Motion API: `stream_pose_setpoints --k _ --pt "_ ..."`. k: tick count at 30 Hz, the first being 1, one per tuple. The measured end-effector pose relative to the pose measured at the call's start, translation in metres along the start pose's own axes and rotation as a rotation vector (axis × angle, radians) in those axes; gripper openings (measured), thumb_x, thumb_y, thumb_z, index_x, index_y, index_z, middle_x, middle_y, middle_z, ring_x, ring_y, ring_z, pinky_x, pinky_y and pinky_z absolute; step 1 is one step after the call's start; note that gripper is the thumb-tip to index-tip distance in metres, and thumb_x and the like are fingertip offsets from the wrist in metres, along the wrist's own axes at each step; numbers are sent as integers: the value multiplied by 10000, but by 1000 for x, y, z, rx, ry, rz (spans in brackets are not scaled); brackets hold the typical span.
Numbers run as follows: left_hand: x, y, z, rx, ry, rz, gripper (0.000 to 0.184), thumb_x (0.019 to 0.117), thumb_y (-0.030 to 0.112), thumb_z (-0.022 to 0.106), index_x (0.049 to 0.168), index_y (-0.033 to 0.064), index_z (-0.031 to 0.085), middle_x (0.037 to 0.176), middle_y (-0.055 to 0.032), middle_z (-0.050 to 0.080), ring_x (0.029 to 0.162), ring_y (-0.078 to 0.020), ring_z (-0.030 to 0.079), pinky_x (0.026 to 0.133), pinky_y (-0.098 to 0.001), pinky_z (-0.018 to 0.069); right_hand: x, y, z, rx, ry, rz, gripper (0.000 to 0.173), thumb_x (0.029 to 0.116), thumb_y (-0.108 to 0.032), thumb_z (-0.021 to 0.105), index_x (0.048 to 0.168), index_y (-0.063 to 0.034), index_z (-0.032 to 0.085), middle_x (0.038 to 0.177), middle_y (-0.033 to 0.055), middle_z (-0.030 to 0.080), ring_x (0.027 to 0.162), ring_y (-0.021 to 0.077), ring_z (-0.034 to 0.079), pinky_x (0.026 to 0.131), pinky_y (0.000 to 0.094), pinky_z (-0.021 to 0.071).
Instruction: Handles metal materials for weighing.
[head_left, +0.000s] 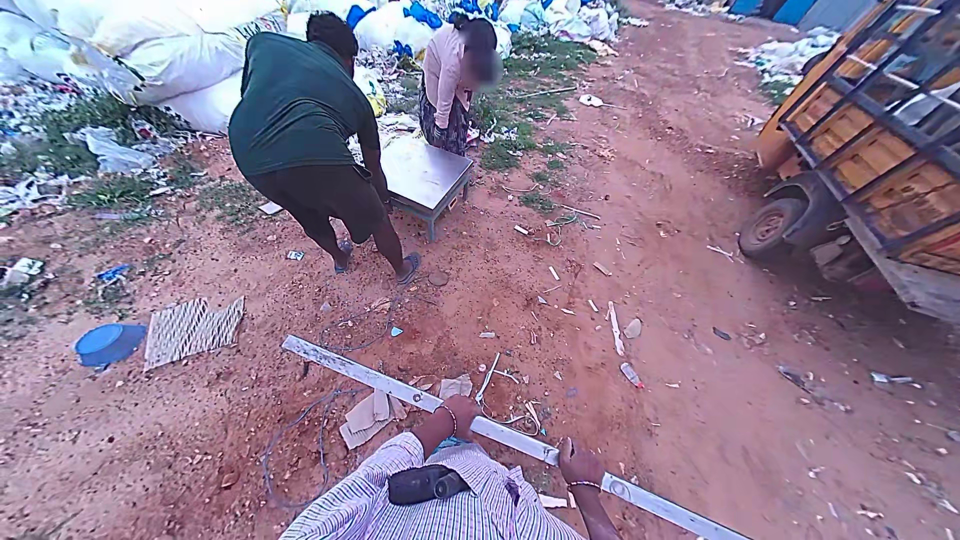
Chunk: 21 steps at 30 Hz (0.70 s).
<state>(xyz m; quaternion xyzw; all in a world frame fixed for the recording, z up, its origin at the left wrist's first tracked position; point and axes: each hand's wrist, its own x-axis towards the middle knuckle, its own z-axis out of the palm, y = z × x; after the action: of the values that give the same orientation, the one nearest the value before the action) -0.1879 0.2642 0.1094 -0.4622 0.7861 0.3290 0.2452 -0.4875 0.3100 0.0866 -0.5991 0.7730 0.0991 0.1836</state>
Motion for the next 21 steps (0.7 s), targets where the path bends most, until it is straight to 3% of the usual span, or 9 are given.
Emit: stream_pose_setpoints --k 5,21 --pt "-1 -1 0 -17 15 -1 575 937 288 721 1384 -32 554 1406 -256 586 1313 -440 562 1045 -632 463 1 2 4 1 41 -14 491 1100 -318 344 1217 -23 719 1154 239 738 1129 428 693 955 608 502" --pt "2 -2 1 -35 28 -2 596 926 296 745 1386 -33 556 1408 -257 584 1318 -443 557 1047 -638 459 4 3 8 2 54 2 496 1105 -319 334 1275 -29 699 1147 258 736 1129 445 691 971 619 493"
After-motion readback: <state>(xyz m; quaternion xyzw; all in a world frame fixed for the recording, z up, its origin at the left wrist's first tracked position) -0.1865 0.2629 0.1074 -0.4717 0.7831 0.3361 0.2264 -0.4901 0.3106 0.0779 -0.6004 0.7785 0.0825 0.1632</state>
